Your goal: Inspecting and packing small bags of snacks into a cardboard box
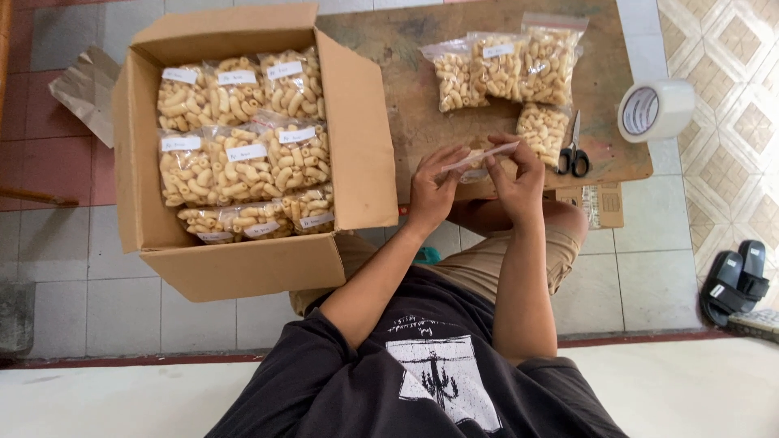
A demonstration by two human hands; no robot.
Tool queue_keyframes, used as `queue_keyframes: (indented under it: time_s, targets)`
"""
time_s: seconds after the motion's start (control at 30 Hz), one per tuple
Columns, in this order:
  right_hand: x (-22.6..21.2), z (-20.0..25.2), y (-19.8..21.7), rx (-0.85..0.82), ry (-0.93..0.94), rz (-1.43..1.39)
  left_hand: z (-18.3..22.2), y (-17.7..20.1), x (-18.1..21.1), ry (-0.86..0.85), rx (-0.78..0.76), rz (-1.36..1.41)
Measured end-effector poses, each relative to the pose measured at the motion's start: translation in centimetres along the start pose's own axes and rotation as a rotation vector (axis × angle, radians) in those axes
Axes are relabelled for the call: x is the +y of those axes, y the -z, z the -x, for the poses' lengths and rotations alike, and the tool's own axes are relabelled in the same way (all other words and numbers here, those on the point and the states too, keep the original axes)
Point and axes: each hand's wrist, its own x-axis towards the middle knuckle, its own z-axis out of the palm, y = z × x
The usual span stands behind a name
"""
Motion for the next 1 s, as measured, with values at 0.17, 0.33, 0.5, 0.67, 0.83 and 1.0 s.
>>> queue_keyframes:
  time_s: [0.17,0.33,0.5,0.67,0.83,1.0]
  targets:
    - [1.0,0.3,-0.4,-0.054,-0.029,-0.002,-0.2,-0.3,-0.7,-0.015,0.038,-0.033]
    - [1.5,1.0,-0.4,-0.060,-0.114,-0.055,0.4,-0.4,-0.9,0.029,0.034,0.005]
    - [2.0,0.8,-0.1,-0.069,-0.066,-0.231,0.3,-1.1,-0.7,0.068,0.128,0.142]
    - [0.9,0.8,0.2,-0.078,-0.037,-0.195,0.4,-0.6,-1.0,0.066,0.155,0.137]
    - [1.8,0.9,-0.5,0.004,-0.018,-0.159,0.2,-0.4,-0.7,0.053,0.176,0.210]
    - [3.8,1.5,-0.2,0.042,-0.029,-0.173,0.2,-0.3,0.4,0.149,0.086,0.243]
